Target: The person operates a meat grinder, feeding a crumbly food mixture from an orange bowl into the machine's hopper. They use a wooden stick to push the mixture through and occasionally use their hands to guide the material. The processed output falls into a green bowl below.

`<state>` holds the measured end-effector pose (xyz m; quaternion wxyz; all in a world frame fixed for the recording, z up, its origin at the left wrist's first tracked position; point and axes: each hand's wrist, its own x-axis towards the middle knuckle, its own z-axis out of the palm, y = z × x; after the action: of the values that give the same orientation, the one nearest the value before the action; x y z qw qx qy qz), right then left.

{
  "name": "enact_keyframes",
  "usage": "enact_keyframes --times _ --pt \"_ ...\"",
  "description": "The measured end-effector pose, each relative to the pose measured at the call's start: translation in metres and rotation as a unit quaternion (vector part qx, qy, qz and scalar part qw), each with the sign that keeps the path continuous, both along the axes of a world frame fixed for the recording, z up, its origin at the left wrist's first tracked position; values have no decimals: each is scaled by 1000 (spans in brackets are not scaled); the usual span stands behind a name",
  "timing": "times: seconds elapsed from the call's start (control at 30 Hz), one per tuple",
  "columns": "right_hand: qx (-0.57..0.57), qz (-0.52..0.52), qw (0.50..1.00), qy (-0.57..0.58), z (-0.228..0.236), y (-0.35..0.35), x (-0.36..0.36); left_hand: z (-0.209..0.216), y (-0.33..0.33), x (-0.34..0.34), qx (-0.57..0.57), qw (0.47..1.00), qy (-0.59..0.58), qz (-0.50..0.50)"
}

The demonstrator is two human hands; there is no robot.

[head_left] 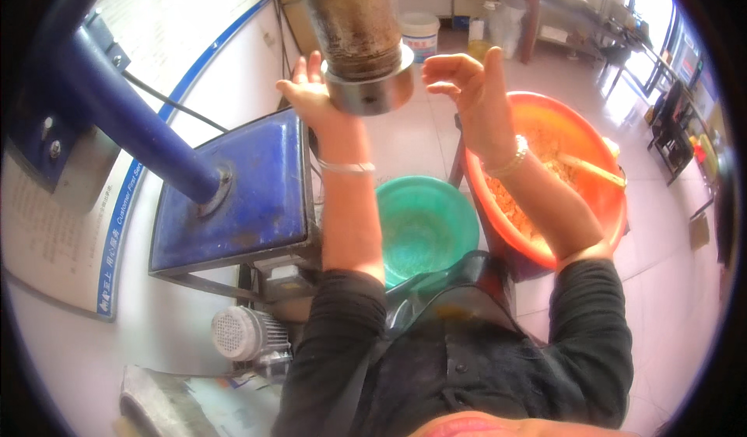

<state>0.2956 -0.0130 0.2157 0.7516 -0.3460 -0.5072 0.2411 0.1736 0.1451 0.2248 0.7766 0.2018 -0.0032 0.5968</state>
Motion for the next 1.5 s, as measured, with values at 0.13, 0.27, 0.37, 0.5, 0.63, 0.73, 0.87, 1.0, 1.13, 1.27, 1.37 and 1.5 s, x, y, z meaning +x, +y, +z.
enact_keyframes --times 0.13,0.27,0.37,0.5,0.63,0.73,0.87,1.0,1.13,1.27,1.37,1.5 --pt "-49 -58 997 30 13 50 -2 -16 -62 24 226 926 142 266" --pt "-98 -65 993 5 18 44 -20 -17 -33 21 248 916 151 277" --pt "13 -14 1000 16 5 5 -18 -5 -6 1 66 990 51 112" --pt "-15 -71 997 37 6 46 11 -21 -56 13 264 898 125 329" --pt "-63 -91 993 48 10 70 13 -19 -42 33 354 651 288 607" --pt "-27 -43 997 55 5 20 -16 -3 0 -4 168 927 158 294" --pt "-27 -51 996 66 8 33 19 -9 -41 7 134 942 133 276" --pt "-155 93 961 207 49 64 -14 -21 -73 29 353 622 392 578" --pt "28 37 994 -98 1 9 16 -10 -12 4 147 839 292 435" --pt "6 -162 970 -181 1 25 43 -25 -33 3 232 831 275 423" --pt "-20 -290 931 -221 17 70 20 -31 -61 33 375 625 321 605" --pt "-68 -4 998 14 16 32 14 -4 -29 8 181 922 166 298"
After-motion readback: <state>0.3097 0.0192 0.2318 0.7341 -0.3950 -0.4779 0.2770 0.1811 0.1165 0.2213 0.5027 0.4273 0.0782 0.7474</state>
